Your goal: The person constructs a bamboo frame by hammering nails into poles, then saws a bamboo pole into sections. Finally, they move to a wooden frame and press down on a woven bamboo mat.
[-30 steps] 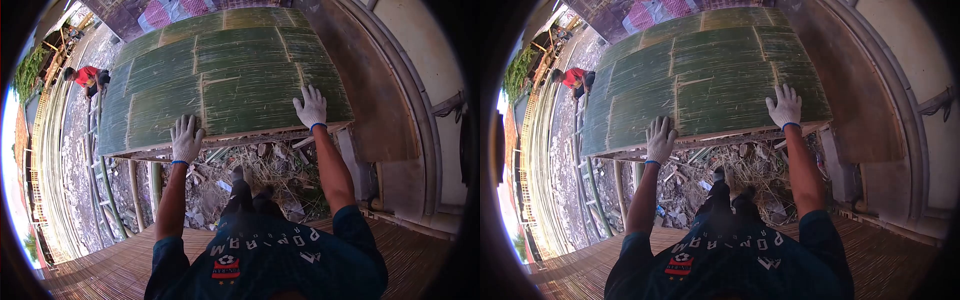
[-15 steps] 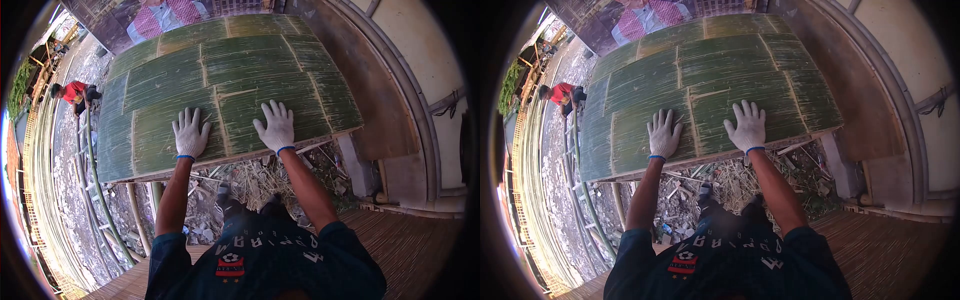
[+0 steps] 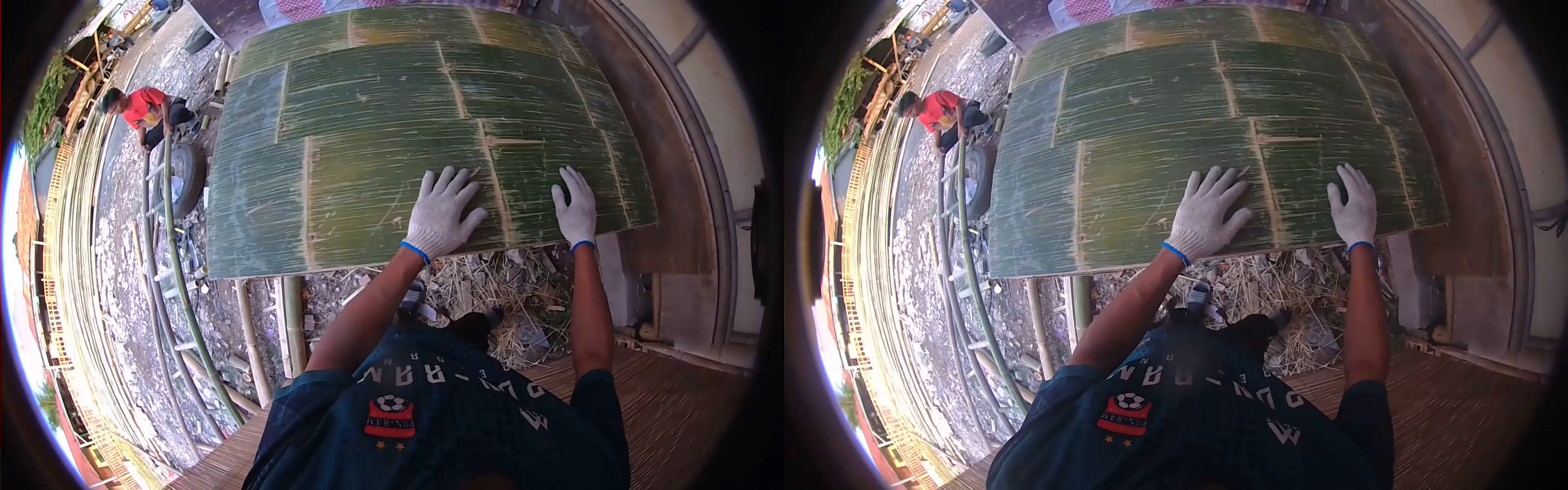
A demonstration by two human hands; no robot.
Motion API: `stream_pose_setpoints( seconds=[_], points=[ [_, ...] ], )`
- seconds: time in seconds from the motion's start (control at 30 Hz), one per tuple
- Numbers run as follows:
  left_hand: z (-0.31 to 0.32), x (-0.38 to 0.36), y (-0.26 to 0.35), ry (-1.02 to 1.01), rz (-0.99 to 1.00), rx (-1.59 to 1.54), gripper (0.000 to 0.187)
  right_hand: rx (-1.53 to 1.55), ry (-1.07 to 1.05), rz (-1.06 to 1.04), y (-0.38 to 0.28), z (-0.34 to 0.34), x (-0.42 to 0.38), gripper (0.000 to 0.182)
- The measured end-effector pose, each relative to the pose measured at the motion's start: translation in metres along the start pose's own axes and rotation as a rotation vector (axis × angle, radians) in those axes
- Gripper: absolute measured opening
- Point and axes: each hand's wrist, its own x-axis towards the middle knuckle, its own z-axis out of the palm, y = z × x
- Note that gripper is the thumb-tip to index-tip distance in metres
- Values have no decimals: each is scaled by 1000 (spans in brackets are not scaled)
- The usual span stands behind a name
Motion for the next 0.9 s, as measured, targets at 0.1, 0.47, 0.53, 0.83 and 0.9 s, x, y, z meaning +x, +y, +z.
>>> stream_pose_setpoints(
  seconds=[0.1,0.47,0.53,0.83,0.9],
  points=[
    [-30,-28,-22,-38,54,-21,59,-41,12,16,-2,4,-3,48],
    [-153,-156,-156,143,-654,287,60,-168,61,88,-4,15,-7,49],
    [-150,-173,-173,224,-687,334,59,-232,61,126,-11,18,-7,51],
    [-141,-171,-169,427,-588,307,37,-224,55,214,-21,17,-10,56],
    [-143,-169,-165,448,-570,279,33,-225,69,209,-19,18,-10,55]
  ],
)
